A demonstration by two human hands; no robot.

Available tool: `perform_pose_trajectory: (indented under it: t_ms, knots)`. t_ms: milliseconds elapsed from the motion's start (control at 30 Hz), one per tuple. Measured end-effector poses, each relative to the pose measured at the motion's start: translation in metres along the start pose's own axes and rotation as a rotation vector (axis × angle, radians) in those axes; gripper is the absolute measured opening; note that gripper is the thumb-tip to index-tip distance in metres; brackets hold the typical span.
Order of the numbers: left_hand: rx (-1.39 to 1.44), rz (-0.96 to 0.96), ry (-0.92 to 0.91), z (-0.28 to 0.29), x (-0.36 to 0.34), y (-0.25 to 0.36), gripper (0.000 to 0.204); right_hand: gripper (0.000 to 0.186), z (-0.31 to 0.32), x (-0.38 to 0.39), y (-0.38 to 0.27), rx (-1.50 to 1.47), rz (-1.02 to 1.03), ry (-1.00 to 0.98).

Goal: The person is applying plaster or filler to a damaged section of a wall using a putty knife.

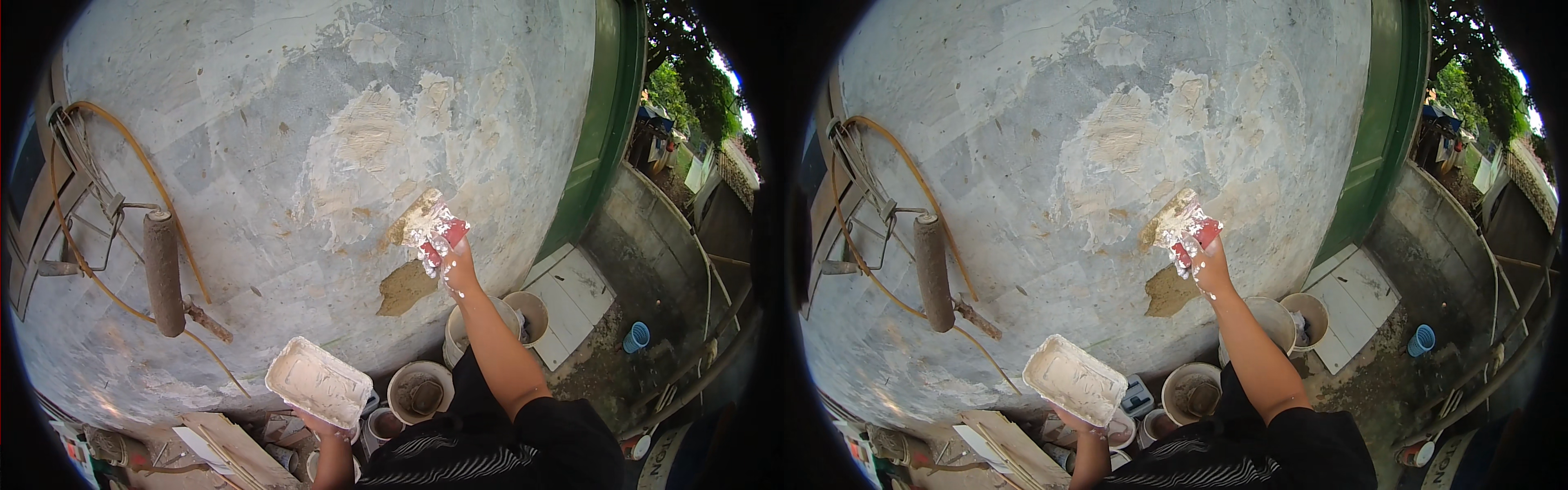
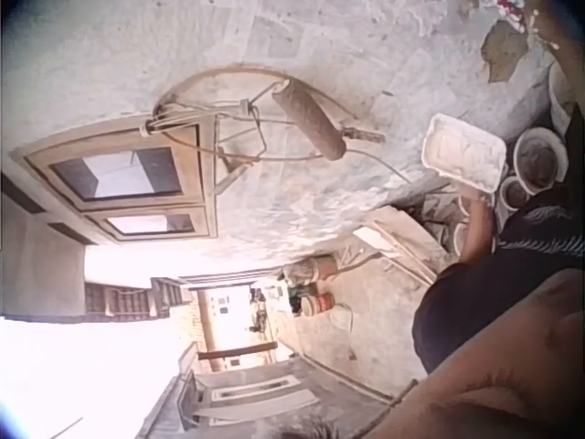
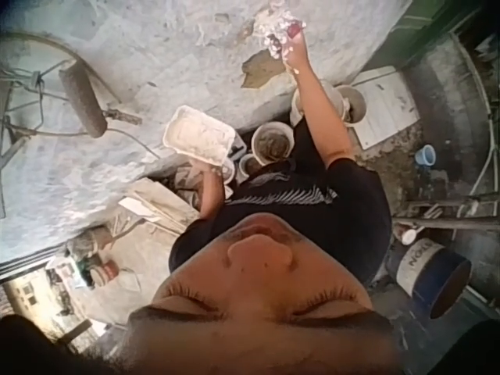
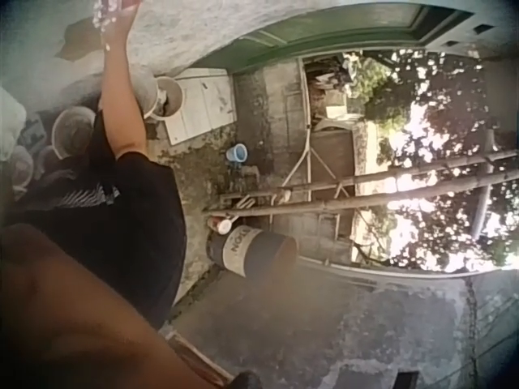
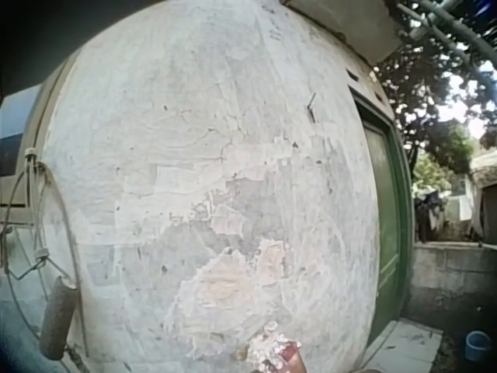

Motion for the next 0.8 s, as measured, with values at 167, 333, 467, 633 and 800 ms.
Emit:
perform_pose_trajectory:
  t_ms: [167, 333, 467, 633, 800]
  knots:
    - [0.030, 0.048, 0.025, 0.002, -0.008, -0.003, 0.064, 0.023, -0.019, 0.035, -0.004, -0.001, -0.159, -0.112]
    - [0.093, 0.106, -0.250, -0.034, -0.015, -0.013, 0.066, 0.023, -0.015, 0.068, 0.005, 0.092, -0.214, -0.110]
    - [0.080, 0.117, -0.255, -0.039, -0.022, -0.014, 0.065, 0.019, -0.007, 0.094, 0.019, 0.221, -0.277, -0.128]
    - [0.069, 0.138, -0.202, -0.040, -0.032, -0.022, 0.068, 0.014, -0.015, 0.115, 0.016, 0.481, -0.275, -0.285]
    - [0.010, 0.167, -0.215, -0.053, -0.027, -0.038, 0.062, 0.016, -0.038, 0.123, -0.005, 0.678, -0.067, -0.458]
Point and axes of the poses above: each hand's wrist, its own x-axis away from the middle knuckle, its own z-axis out of the back of the hand, y = z × x, the point moved 9 cm from there along -x, towards the middle knuckle, and after that the axes turned 11 degrees about z, right-handed, at the moved point
